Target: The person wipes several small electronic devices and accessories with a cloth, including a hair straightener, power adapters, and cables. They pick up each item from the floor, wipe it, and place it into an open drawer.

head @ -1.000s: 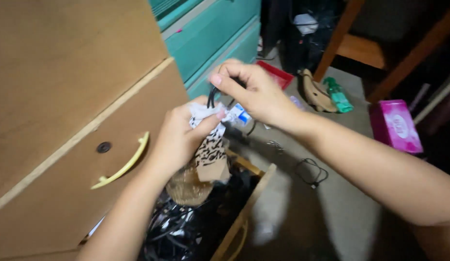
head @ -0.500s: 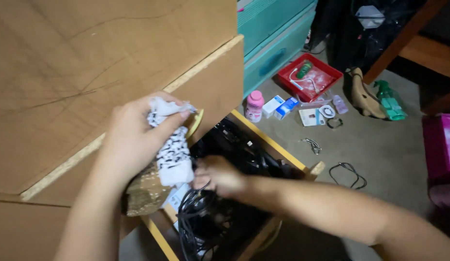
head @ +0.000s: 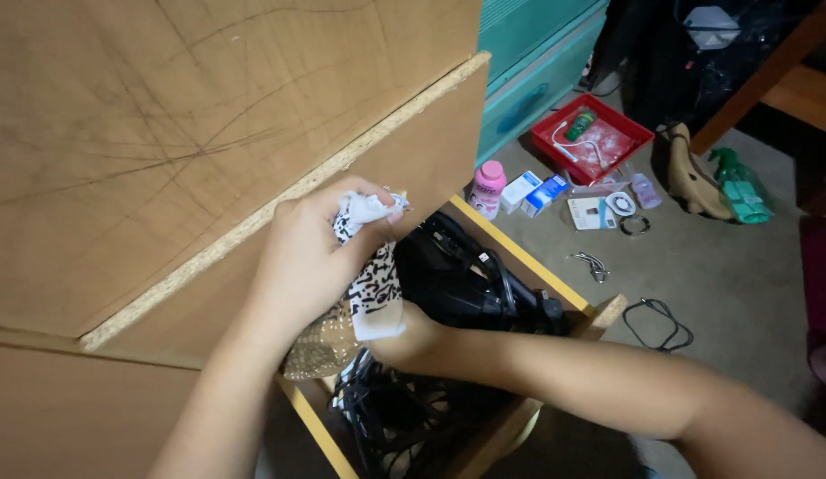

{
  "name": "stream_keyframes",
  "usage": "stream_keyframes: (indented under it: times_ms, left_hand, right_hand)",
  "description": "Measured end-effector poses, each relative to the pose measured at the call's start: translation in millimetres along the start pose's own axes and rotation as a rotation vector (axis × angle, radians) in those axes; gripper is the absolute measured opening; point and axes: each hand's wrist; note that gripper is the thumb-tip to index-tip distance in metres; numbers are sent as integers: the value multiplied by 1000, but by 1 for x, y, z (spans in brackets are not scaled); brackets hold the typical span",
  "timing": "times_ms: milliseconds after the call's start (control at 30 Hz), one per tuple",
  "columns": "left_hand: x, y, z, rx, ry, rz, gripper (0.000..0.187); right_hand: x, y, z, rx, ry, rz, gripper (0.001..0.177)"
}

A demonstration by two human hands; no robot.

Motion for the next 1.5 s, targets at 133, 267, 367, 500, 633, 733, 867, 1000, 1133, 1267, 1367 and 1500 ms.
stream_keyframes:
  times_ms: [133,267,367,500,633,733,867,1000,1133,1267,1367,1500]
  left_hand:
    - [3,-10,12,22,-14,97,16]
    - [12,-14,31,92,-5,60,15]
    - [16,-8,49,133,-16,-20,11]
    - [35,10,79,180,-62,-145,11]
    - [54,28,120,119,-112,-146,10]
    - [62,41,149,58,-79,-18,7]
    - [73,53,173,51,-131,-110,10]
    - [78,57,190,15,-156,-191,12]
    - [83,58,203,-32,-151,-193,12]
    - [87,63,221,-78,-56,-96,11]
    - [90,76,244,-182,93,1,11]
    - [99,78,287,-245,195,174,26]
  right_hand:
    - [-21,11,15,1656,160,731,21]
    - [-106,95,87,2156,-351,885,24]
    - [-209,100,143,1969,-444,1178,22]
    - [-384,40,176,1591,-896,1485,19]
    - [-499,-64,123,1515,-1660,1417,27]
    - [-538,-119,61,1382,-2179,1322,31]
    - [-560,-185,4,1655,-1766,1409,27]
    - [-590,-267,-10,1544,-1375,713,5]
    - [-562,-189,34,1706,-1445,1570,25]
    - [-503,-32,93,1848,-995,1672,31]
    - [-421,97,121,1941,-683,1507,28]
    - [-325,177,112,1764,-239,1424,13]
Point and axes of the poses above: each hand's wrist, its own x-axis towards the middle knuckle, its own z-axis out of the palm, y = z × x, and after that the axes turned 4 degrees about x, right-handed
